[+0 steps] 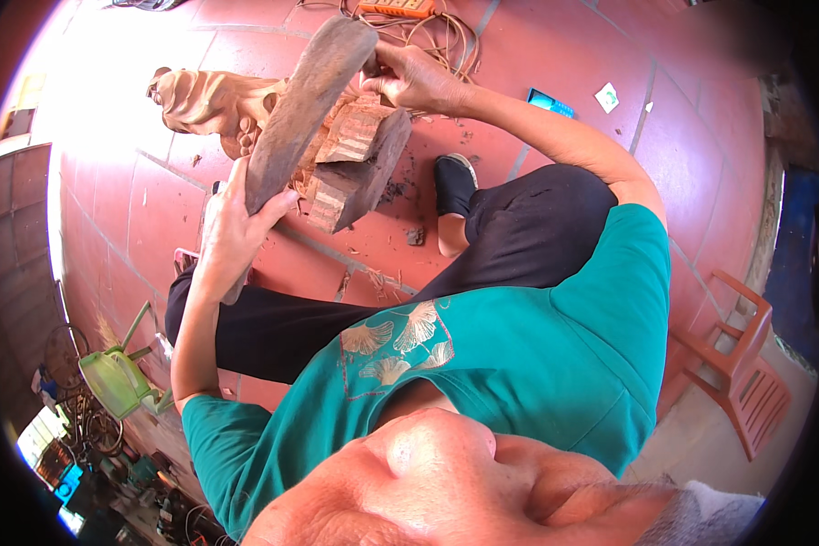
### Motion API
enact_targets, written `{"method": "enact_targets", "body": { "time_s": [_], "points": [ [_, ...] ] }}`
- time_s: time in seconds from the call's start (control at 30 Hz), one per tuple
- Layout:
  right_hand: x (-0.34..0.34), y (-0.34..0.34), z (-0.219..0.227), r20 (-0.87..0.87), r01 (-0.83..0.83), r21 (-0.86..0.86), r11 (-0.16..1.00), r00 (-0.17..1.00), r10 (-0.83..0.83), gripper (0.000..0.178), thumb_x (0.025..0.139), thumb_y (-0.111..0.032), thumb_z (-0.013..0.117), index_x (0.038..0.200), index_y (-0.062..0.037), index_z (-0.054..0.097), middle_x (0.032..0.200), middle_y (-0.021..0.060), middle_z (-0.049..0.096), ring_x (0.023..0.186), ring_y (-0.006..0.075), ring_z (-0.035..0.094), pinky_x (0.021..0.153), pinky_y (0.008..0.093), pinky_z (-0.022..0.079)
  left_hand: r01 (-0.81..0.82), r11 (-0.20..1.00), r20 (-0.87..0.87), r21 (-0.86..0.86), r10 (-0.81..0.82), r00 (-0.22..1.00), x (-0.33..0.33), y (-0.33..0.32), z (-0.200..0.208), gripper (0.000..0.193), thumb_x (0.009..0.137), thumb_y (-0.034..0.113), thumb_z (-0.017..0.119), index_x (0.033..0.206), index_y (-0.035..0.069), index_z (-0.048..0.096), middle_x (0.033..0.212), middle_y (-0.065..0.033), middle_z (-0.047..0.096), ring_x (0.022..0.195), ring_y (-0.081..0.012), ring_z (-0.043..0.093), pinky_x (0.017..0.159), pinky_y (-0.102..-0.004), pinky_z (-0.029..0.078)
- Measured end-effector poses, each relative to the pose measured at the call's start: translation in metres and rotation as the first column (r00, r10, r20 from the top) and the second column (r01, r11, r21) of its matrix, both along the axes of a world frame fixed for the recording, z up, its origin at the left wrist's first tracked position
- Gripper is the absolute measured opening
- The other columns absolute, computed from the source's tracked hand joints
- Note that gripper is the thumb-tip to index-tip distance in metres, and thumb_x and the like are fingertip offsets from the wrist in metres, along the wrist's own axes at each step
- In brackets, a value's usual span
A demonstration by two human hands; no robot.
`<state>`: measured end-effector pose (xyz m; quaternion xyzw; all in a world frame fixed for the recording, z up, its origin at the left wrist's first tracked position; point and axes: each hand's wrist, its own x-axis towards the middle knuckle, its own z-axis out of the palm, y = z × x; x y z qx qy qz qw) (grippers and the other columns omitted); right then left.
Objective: The person carves a wooden sculpture using a chisel and mallet. They repeatedly strike the chisel to shape the wood, occasionally adjusting the tool and the sculpture's position.
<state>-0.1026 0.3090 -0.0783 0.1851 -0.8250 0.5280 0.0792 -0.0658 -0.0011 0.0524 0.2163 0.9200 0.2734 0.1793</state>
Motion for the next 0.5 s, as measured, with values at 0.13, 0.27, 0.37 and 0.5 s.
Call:
{"method": "enact_targets", "body": {
  "time_s": [0.13, 0.27, 0.37, 0.5],
  "points": [
    [-0.007, 0.008, -0.013, 0.137, 0.177, -0.199, 0.964, 0.979, -0.151, 0.023, 0.089, -0.010, 0.071, 0.106, 0.0004, 0.059, 0.089, 0.0156, 0.069, 0.082, 0.0279, 0.068, 0.075, 0.0381, 0.052, -0.079, 0.982, 0.160, 0.172, 0.051, 0.986, 0.001, -0.001, 0.008, 0.048, 0.092, 0.034, 0.073, 0.119, -0.002, 0.057, 0.086, -0.0082, 0.067, 0.071, -0.0137, 0.060, 0.066, -0.0309, 0.050],
    [-0.012, 0.022, -0.015, 0.064, 0.314, -0.015, 0.949, 0.948, -0.312, 0.022, 0.092, -0.010, 0.069, 0.108, 0.0002, 0.058, 0.090, 0.0097, 0.069, 0.085, 0.0197, 0.068, 0.078, 0.0347, 0.053, -0.130, 0.967, 0.173, 0.221, 0.092, 0.981, 0.000, -0.005, 0.009, 0.049, 0.092, 0.036, 0.072, 0.120, -0.002, 0.057, 0.083, -0.0049, 0.064, 0.070, -0.0112, 0.058, 0.064, -0.0289, 0.049],
    [-0.016, 0.034, -0.021, 0.172, 0.306, -0.063, 0.950, 0.941, -0.291, 0.019, 0.095, -0.007, 0.067, 0.110, -0.0019, 0.056, 0.093, 0.0069, 0.067, 0.089, 0.0155, 0.069, 0.076, 0.0310, 0.055, -0.134, 0.961, 0.184, 0.241, 0.090, 0.979, 0.000, -0.007, 0.007, 0.050, 0.092, 0.036, 0.073, 0.121, -0.002, 0.057, 0.082, -0.0039, 0.064, 0.068, -0.0104, 0.057, 0.062, -0.0278, 0.048],
    [-0.016, 0.025, -0.029, 0.227, 0.194, -0.261, 0.946, 0.964, -0.135, 0.017, 0.098, -0.006, 0.064, 0.112, -0.0027, 0.054, 0.096, 0.0066, 0.067, 0.090, 0.0150, 0.069, 0.080, 0.0308, 0.058, -0.088, 0.959, 0.140, 0.268, 0.051, 0.989, 0.000, -0.005, 0.006, 0.051, 0.092, 0.036, 0.073, 0.122, -0.002, 0.057, 0.085, -0.0045, 0.065, 0.067, -0.0105, 0.057, 0.061, -0.0270, 0.048]
  ]
}}
